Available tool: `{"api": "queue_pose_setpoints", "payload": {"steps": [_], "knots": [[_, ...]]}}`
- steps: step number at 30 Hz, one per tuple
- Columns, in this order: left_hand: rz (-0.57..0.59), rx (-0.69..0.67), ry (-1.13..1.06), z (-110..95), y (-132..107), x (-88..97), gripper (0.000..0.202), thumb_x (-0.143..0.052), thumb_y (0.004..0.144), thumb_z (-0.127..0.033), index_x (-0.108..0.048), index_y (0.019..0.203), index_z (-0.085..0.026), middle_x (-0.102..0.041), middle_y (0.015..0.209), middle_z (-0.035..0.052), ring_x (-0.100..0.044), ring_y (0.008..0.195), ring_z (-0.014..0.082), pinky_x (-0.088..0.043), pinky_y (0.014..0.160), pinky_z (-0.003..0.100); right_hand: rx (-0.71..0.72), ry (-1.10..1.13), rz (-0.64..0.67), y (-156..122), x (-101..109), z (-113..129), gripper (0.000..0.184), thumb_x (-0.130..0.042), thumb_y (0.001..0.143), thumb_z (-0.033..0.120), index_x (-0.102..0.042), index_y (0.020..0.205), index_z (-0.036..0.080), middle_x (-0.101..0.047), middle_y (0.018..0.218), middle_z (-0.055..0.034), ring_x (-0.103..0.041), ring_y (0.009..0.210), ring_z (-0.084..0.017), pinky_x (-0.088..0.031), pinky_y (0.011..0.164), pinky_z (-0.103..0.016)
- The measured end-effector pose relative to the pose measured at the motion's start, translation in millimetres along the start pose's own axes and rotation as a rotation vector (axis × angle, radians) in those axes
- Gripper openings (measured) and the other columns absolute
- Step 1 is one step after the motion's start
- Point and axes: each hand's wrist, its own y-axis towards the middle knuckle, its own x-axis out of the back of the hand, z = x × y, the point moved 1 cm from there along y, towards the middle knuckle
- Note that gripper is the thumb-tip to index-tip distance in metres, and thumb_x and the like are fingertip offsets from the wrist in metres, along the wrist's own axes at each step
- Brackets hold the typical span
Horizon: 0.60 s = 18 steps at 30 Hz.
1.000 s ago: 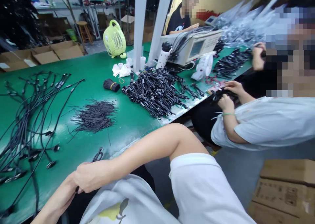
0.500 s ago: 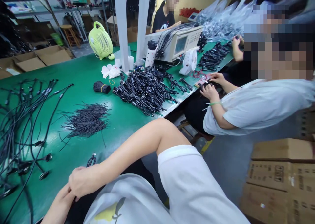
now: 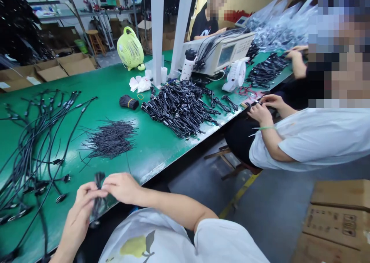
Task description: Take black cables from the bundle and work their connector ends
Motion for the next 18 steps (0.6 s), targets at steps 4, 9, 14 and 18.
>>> {"api": "queue_pose_setpoints", "payload": {"steps": [4,9,14,18], "knots": [[0.177,0.152,-0.102,2,4,-6.0,0.026,-0.063,0.075,-0.045,-0.077,0.082,-0.023,-0.063,0.091,0.0082,-0.057,0.089,0.0272,-0.048,0.084,0.037,0.155,-0.287,-0.126,-1,24,12,0.021,-0.051,0.094,0.022,-0.06,0.076,0.016,-0.06,0.079,0.0002,-0.053,0.077,-0.012,-0.039,0.073,-0.023],[-0.172,0.376,-0.618,3,21,11.2,0.03,-0.07,0.066,-0.048,-0.071,0.07,-0.019,-0.057,0.074,0.0031,-0.053,0.073,0.0207,-0.048,0.067,0.029,0.4,-0.532,0.175,-10,5,28,0.024,-0.047,0.096,0.029,-0.058,0.078,0.02,-0.063,0.085,0.0012,-0.052,0.075,-0.013,-0.038,0.067,-0.025],[-0.112,0.14,-0.396,-21,4,21.6,0.031,-0.069,0.078,-0.048,-0.066,0.066,-0.019,-0.053,0.085,0.0025,-0.049,0.081,0.0185,-0.044,0.068,0.023,0.294,-0.7,0.22,-3,12,14,0.017,-0.049,0.095,0.028,-0.06,0.085,0.02,-0.062,0.083,0.001,-0.051,0.076,-0.015,-0.035,0.061,-0.027],[0.024,0.167,-0.308,-21,-11,-1.1,0.027,-0.071,0.078,-0.048,-0.066,0.085,-0.022,-0.056,0.075,0.0009,-0.05,0.07,0.0177,-0.044,0.064,0.024,0.374,-0.901,0.082,3,29,12,0.012,-0.046,0.09,0.02,-0.057,0.086,0.018,-0.058,0.08,-0.003,-0.048,0.072,-0.018,-0.03,0.056,-0.031]]}}
